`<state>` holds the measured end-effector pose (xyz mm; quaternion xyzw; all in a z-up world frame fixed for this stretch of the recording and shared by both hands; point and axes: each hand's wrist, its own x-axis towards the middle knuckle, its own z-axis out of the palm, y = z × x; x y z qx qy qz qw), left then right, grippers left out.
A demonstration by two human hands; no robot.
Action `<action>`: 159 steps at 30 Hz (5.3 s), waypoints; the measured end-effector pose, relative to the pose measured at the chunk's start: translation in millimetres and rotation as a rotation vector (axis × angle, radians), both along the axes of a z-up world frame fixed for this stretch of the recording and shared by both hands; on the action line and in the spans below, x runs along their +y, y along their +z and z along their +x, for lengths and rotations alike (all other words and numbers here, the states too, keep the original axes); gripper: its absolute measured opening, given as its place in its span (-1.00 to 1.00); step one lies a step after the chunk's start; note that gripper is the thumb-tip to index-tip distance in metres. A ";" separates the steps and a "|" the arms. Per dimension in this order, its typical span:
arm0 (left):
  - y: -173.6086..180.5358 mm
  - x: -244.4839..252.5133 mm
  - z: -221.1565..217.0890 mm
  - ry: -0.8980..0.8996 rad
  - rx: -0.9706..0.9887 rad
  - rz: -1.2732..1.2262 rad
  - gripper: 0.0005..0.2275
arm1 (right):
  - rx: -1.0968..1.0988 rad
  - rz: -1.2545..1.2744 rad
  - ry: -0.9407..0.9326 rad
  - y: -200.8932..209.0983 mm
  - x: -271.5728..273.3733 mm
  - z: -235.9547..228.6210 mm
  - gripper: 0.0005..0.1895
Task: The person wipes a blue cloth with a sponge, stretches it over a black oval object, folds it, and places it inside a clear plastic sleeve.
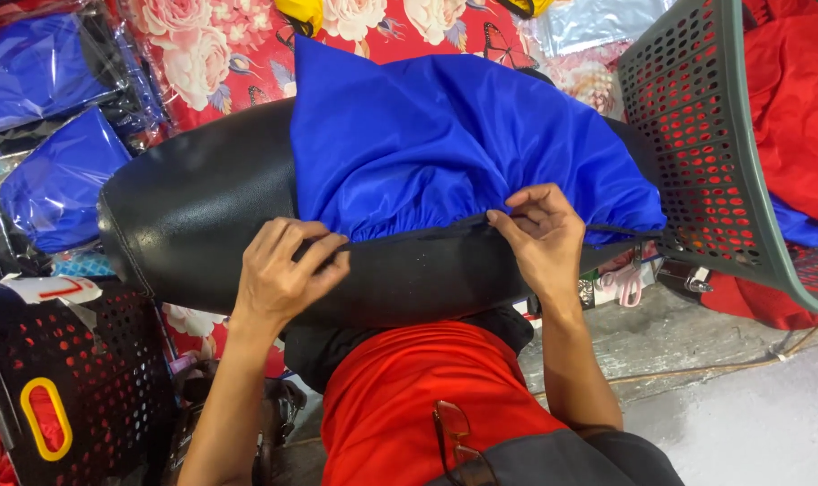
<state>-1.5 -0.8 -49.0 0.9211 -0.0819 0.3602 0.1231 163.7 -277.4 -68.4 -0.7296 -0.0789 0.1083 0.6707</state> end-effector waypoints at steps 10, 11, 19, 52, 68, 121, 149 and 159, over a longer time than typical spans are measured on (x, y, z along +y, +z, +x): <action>4.1 -33.9 33.9 -0.010 -0.062 0.263 -0.93 | 0.000 0.041 0.017 -0.2 1.1 -3.1 -0.72; 0.9 -34.2 35.8 -0.029 -0.070 0.270 -0.89 | -0.004 0.064 0.012 1.2 1.5 -3.0 -0.72; -7.4 -24.9 41.0 -0.033 -0.136 0.288 -0.72 | -0.023 0.076 -0.013 9.1 3.3 -10.5 -0.73; 30.9 11.9 -10.8 0.037 0.417 -0.218 -0.83 | -0.347 -0.316 0.174 43.4 -21.2 -5.6 -0.80; 15.1 18.7 10.2 -0.054 0.301 0.326 -0.82 | -1.099 -0.648 0.335 14.6 -16.9 2.4 -0.65; 24.4 155.2 113.9 0.126 1.076 -0.796 -0.83 | -0.950 -0.667 0.452 14.1 -15.1 -11.8 -0.75; -28.9 -96.3 75.1 -0.077 0.190 0.203 -0.85 | 0.154 -0.066 0.017 -10.6 -169.7 56.5 -0.33; -34.0 -94.1 75.1 -0.074 0.163 0.157 -0.85 | -0.067 0.562 -0.339 -52.1 -150.1 96.3 -0.69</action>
